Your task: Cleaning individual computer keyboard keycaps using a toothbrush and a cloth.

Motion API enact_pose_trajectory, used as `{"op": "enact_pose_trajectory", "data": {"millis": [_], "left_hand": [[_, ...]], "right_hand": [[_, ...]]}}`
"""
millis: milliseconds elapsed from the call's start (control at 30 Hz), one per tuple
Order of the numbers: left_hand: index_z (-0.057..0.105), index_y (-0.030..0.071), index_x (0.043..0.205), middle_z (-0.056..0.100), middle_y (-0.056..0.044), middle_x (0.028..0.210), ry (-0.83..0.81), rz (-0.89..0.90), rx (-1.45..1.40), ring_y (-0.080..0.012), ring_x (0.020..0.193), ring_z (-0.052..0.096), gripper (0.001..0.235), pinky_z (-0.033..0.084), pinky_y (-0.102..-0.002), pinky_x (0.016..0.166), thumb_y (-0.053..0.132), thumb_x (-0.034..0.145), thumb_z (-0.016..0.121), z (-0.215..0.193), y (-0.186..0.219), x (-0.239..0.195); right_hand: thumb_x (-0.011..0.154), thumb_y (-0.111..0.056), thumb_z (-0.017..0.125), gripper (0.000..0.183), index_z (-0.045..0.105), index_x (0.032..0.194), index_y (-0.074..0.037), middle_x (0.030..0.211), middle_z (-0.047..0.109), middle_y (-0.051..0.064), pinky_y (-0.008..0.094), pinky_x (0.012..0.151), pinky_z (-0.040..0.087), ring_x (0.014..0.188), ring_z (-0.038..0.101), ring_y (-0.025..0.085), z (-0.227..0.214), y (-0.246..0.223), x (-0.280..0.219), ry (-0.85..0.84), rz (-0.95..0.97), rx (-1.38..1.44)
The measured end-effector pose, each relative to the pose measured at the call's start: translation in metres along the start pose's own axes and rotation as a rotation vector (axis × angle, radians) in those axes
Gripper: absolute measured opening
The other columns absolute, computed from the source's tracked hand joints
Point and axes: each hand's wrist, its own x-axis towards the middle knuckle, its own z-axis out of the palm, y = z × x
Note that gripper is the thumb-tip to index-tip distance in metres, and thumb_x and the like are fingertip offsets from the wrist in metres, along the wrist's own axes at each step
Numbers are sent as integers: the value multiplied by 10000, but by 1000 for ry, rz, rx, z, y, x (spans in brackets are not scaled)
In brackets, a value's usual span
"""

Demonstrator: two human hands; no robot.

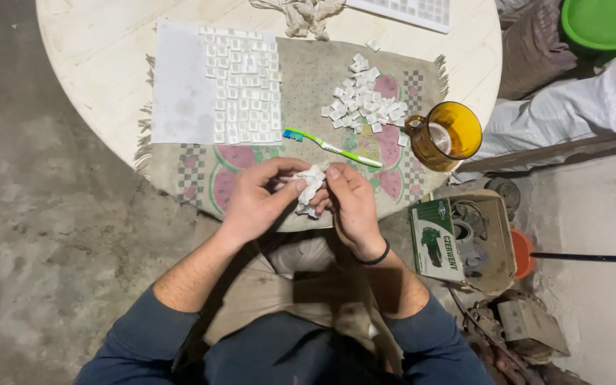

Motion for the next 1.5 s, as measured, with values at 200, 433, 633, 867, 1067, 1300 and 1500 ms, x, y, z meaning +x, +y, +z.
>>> {"op": "enact_pose_trajectory", "data": {"millis": [200, 433, 633, 867, 1067, 1300, 1500], "left_hand": [[746, 35, 1147, 779, -44, 963, 23, -126, -12, -78, 856, 700, 224, 575, -244, 750, 124, 942, 733, 4, 4, 13], [735, 59, 1125, 755, -113, 1015, 9, 109, 372, -162, 859, 722, 303, 554, -297, 710, 266, 908, 781, 13, 21, 19], [700, 22, 1241, 775, -108, 1067, -26, -158, 92, -144, 937, 712, 323, 555, -286, 832, 225, 988, 693, 17, -17, 17], [629, -22, 1354, 728, -93, 1245, -35, -150, -297, -132, 1114, 693, 392, 556, -276, 951, 148, 1003, 666, 9, -16, 10], [695, 24, 1301, 788, -98, 1180, -46, 36, 102, -123, 1054, 749, 342, 589, -271, 895, 169, 992, 691, 17, -5, 4], [685, 33, 1314, 793, -92, 1167, -105, -32, 73, -120, 1035, 747, 360, 588, -270, 879, 180, 985, 687, 15, -13, 1], [666, 16, 1337, 768, -94, 1238, -69, -42, 0, -119, 1116, 695, 348, 555, -277, 961, 167, 1024, 644, 19, -27, 0]], "right_hand": [[1077, -133, 600, 187, 598, 1191, 15, 943, 697, 94, 276, 669, 542, 757, 665, 136, -10, 15, 9, -38, -49, 92], [1032, -59, 654, 245, 610, 1249, 44, 1023, 721, 93, 265, 786, 563, 848, 670, 124, -13, 20, 0, 78, -238, -82], [991, 2, 707, 206, 690, 1195, 31, 1122, 726, 106, 263, 879, 561, 971, 699, 151, 17, -12, -14, 138, -708, -784], [960, 36, 710, 229, 708, 1188, 51, 1057, 662, 114, 247, 804, 501, 878, 613, 147, -11, 7, -12, 173, -380, -328], [962, 40, 697, 159, 698, 1121, 50, 1106, 715, 146, 282, 894, 559, 988, 702, 196, 13, -14, -14, 13, -682, -652], [950, 39, 720, 156, 712, 1105, 42, 1076, 726, 145, 282, 864, 569, 950, 709, 194, 9, -13, -20, 43, -681, -662], [937, 35, 715, 193, 730, 1129, 29, 1076, 723, 140, 278, 851, 569, 957, 711, 190, 12, -15, -12, 41, -658, -738]]}}
